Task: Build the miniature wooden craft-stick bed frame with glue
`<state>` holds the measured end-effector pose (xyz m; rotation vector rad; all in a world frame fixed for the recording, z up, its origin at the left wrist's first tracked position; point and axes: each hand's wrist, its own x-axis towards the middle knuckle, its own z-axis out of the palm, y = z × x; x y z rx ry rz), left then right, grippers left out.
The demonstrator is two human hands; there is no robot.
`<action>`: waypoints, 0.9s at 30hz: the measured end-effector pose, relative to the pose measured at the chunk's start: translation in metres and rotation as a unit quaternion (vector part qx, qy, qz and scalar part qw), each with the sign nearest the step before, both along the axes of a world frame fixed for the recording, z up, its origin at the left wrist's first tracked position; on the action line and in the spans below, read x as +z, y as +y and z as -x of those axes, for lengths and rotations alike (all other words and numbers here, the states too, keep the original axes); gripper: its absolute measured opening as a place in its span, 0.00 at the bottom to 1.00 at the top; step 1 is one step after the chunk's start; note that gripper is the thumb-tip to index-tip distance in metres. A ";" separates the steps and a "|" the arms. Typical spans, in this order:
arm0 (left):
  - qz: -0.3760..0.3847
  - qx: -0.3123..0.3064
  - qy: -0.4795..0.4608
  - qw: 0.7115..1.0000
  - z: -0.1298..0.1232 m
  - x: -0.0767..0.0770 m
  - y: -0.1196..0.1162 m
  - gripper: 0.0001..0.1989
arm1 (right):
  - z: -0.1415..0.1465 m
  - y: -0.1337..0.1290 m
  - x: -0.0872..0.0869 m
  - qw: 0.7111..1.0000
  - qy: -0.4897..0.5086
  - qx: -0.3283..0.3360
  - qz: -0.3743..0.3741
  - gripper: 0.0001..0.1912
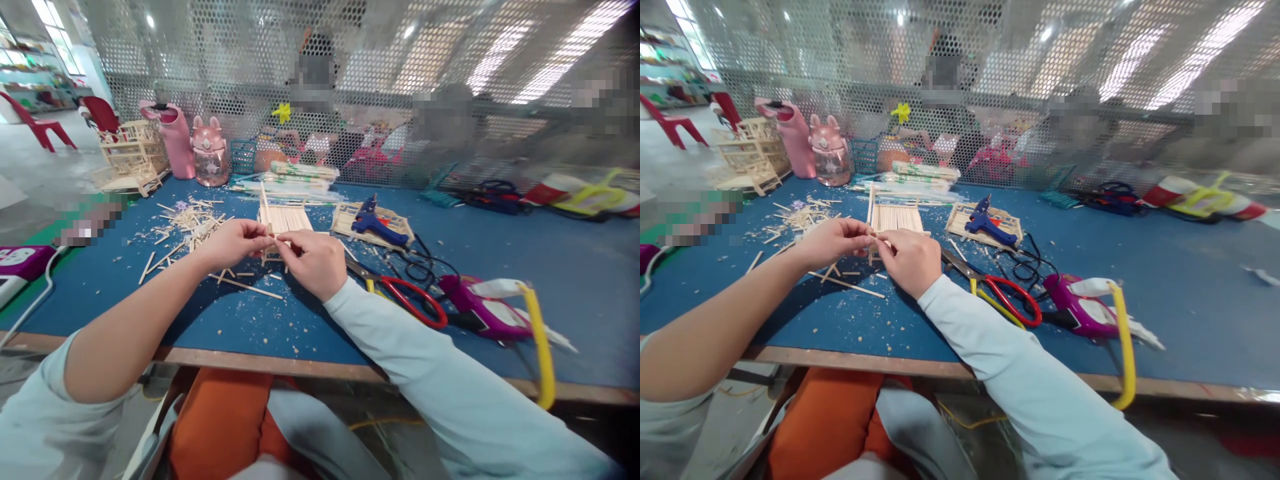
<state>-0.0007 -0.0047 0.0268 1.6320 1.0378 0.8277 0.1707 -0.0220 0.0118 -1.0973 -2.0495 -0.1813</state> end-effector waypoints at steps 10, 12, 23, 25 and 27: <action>-0.015 0.006 -0.012 1.000 -0.001 0.001 -0.001 0.06 | 0.006 -0.002 0.006 0.999 0.013 -0.031 0.026 0.10; -0.019 0.016 -0.010 1.000 -0.001 0.001 -0.001 0.06 | 0.007 -0.003 0.007 0.999 0.016 -0.035 0.031 0.11; -0.005 0.026 -0.004 1.000 0.000 0.001 -0.002 0.07 | 0.006 -0.007 0.008 0.998 0.047 -0.037 0.037 0.11; -0.018 0.031 0.008 0.999 0.003 0.002 -0.002 0.08 | 0.001 -0.007 0.009 0.996 0.084 -0.028 0.016 0.11; -0.033 0.032 0.053 0.998 0.009 0.005 -0.003 0.09 | -0.006 -0.007 0.011 0.993 0.119 -0.019 -0.003 0.13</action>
